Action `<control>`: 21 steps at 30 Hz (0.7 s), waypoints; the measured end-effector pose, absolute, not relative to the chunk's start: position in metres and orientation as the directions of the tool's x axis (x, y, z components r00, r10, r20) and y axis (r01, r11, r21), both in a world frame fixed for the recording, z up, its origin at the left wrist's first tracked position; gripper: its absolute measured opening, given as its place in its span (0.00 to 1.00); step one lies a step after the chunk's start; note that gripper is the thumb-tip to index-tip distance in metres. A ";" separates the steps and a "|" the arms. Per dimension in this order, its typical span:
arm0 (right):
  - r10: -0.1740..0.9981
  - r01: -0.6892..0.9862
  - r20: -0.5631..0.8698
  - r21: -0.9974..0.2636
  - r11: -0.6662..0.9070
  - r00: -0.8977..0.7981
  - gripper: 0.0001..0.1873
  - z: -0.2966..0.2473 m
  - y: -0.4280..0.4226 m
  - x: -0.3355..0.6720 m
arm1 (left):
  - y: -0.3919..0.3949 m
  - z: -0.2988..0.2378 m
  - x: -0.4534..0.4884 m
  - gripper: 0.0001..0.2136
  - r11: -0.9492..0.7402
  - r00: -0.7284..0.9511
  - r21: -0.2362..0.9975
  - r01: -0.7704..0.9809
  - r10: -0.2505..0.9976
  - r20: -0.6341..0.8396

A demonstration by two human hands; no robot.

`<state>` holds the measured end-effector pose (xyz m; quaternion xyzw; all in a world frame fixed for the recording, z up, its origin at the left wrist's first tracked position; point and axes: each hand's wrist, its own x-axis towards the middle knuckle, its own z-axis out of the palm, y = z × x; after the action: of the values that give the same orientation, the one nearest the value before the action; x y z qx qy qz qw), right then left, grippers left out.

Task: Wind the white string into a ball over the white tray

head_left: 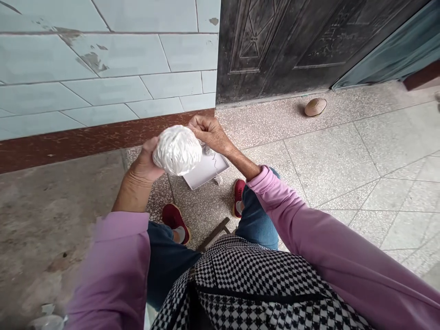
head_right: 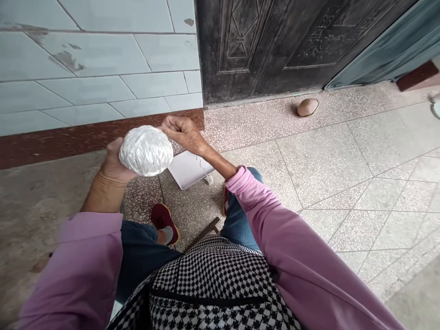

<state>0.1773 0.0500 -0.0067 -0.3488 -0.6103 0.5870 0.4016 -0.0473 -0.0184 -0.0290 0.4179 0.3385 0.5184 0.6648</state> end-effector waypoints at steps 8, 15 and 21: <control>0.838 0.087 0.133 -0.974 0.210 -0.529 0.31 -0.018 0.043 0.171 | -0.007 -0.023 -0.044 0.40 -0.068 -0.084 0.827 -0.558 0.996 0.026; 0.625 0.001 0.115 -0.983 0.183 -0.772 0.37 -0.038 0.030 0.160 | 0.005 -0.032 -0.076 0.37 0.015 -0.229 0.971 -0.238 0.971 -0.071; 0.635 -0.059 0.065 -0.998 0.030 -0.770 0.42 -0.022 0.039 0.171 | -0.002 -0.043 -0.090 0.38 0.132 -0.292 0.876 0.464 0.956 0.011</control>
<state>0.1711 0.0388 -0.0222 -0.2155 -0.6681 0.6621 0.2623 -0.0897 -0.0016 -0.0435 0.5144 0.6904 0.4115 0.2990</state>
